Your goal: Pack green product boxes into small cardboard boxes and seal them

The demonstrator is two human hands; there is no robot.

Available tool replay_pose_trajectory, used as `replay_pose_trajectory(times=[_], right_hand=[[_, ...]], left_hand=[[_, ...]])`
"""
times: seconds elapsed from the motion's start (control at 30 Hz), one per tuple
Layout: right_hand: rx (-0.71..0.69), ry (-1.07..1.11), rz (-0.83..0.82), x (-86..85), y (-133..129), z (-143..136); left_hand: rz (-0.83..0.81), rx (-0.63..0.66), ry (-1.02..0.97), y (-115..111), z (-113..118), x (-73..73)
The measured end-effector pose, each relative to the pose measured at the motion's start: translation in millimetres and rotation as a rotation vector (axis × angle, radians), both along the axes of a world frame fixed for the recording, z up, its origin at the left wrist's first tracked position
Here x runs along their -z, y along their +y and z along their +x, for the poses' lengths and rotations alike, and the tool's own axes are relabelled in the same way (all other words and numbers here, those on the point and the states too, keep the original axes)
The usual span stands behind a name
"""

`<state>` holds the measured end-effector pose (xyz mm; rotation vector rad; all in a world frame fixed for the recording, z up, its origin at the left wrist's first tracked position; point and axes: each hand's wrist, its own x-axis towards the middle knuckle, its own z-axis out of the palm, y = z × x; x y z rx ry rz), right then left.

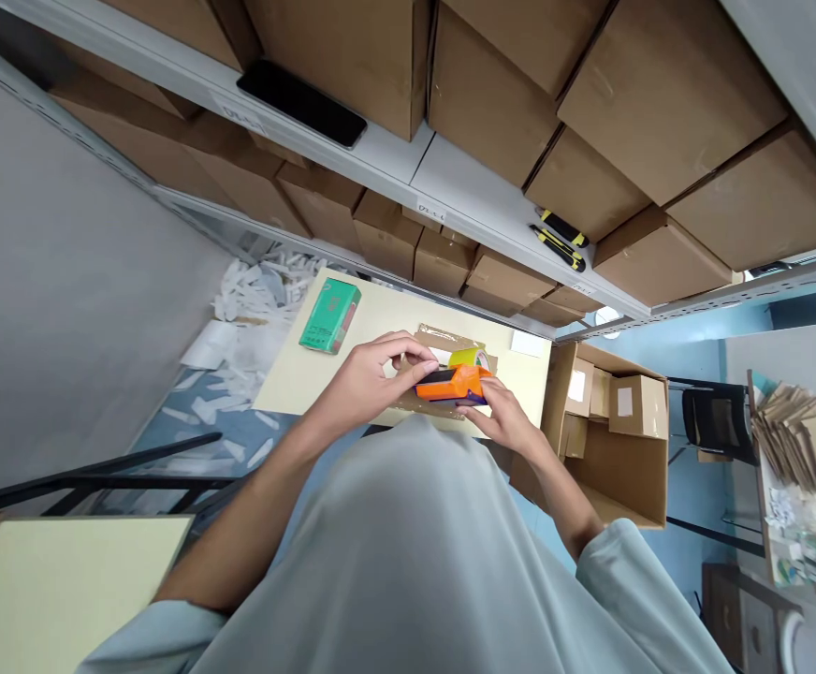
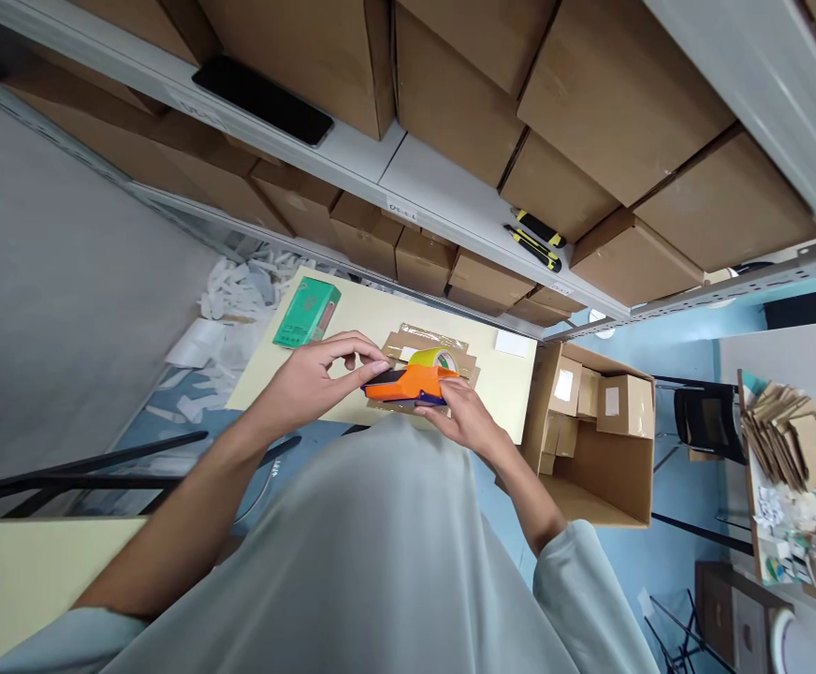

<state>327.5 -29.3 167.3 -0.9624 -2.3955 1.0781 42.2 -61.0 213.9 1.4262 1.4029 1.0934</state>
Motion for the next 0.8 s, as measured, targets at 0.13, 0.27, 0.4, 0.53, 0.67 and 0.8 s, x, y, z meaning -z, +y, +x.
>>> replay_pose_trajectory(times=[0.13, 0.27, 0.4, 0.53, 0.67, 0.8], right_hand=[[0.078, -0.047, -0.147, 5.6, -5, -1], [0.133, -0.078, -0.451, 11.0, -8, -4], [0.034, -0.151, -0.661, 3.5, -3, 3], [0.006, -0.286, -0.745, -10.2, 14, 20], [0.063, -0.345, -0.872, -16.8, 46, 31], [0.026, -0.416, -0.898, -9.2, 84, 27]], left_hand=[[-0.048, -0.042, -0.014, -5, 4, 19.3], [-0.145, -0.144, -0.053, -17, 14, 48.5], [-0.295, -0.222, -0.183, -32, 24, 78.5], [-0.368, -0.451, -0.238, -34, 8, 106.9], [-0.423, -0.571, -0.312, -19, -19, 136.9], [-0.528, -0.56, -0.467, -2, -25, 162.5]])
